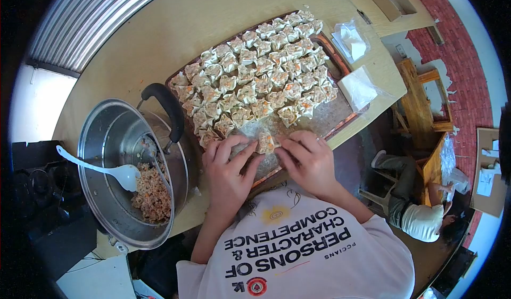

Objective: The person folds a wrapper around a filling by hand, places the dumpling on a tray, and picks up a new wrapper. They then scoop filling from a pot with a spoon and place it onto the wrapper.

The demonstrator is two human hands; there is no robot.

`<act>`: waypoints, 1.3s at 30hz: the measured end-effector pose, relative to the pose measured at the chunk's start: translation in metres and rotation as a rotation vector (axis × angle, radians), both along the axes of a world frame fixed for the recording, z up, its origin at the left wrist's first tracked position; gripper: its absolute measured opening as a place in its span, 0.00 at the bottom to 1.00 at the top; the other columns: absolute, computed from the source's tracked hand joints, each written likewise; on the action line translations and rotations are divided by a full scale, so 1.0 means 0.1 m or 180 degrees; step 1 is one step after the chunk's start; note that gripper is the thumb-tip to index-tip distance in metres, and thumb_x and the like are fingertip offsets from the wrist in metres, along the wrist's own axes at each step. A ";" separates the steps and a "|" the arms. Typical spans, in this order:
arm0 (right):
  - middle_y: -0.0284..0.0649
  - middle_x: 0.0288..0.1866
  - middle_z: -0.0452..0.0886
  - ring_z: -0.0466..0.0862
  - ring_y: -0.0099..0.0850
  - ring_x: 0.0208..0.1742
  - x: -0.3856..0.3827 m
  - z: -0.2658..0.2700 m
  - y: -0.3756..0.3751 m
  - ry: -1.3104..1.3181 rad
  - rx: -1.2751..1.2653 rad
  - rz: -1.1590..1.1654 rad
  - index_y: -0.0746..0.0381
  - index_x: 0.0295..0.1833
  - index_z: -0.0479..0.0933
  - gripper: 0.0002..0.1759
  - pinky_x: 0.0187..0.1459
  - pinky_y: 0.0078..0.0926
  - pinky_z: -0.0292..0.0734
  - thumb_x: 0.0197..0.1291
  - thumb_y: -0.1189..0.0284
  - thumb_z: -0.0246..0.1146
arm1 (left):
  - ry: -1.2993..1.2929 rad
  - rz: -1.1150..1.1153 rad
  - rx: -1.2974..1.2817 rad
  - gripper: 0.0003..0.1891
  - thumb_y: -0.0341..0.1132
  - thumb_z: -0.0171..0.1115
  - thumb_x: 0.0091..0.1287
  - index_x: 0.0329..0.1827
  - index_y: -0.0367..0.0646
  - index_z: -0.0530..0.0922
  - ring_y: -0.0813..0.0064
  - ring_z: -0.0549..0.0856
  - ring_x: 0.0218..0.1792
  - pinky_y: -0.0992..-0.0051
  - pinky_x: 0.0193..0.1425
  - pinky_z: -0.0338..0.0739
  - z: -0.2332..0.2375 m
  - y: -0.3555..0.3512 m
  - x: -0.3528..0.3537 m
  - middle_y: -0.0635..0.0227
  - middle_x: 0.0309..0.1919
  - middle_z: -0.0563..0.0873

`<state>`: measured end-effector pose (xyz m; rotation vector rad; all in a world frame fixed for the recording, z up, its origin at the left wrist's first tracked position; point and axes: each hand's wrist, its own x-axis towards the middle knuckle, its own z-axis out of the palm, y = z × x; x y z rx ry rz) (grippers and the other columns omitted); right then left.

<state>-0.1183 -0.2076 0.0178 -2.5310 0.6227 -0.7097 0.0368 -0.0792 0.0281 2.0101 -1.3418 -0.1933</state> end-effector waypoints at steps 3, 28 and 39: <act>0.36 0.44 0.83 0.85 0.36 0.41 0.01 -0.05 -0.08 -0.0164 -0.0079 -0.0188 0.60 0.51 0.87 0.15 0.40 0.35 0.78 0.58 0.70 0.76 | -0.0152 0.0147 0.0018 0.14 0.35 0.79 0.58 0.47 0.47 0.92 0.63 0.78 0.53 0.62 0.61 0.71 -0.02 -0.01 -0.04 0.72 0.50 0.86; 0.41 0.35 0.85 0.85 0.35 0.31 -0.12 -0.19 -0.20 -0.1064 0.0673 -0.0128 0.62 0.55 0.85 0.19 0.33 0.30 0.79 0.56 0.84 0.73 | -0.0505 0.0509 -0.0021 0.12 0.38 0.78 0.59 0.46 0.52 0.92 0.68 0.80 0.52 0.62 0.62 0.68 -0.07 -0.31 -0.17 0.80 0.49 0.88; 0.37 0.30 0.82 0.81 0.32 0.26 -0.14 -0.30 -0.24 -0.1170 0.0502 0.0075 0.62 0.53 0.84 0.18 0.29 0.28 0.73 0.55 0.83 0.74 | -0.0519 0.0344 0.0032 0.13 0.35 0.77 0.61 0.49 0.49 0.91 0.68 0.81 0.53 0.63 0.62 0.69 0.04 -0.22 -0.14 0.76 0.49 0.88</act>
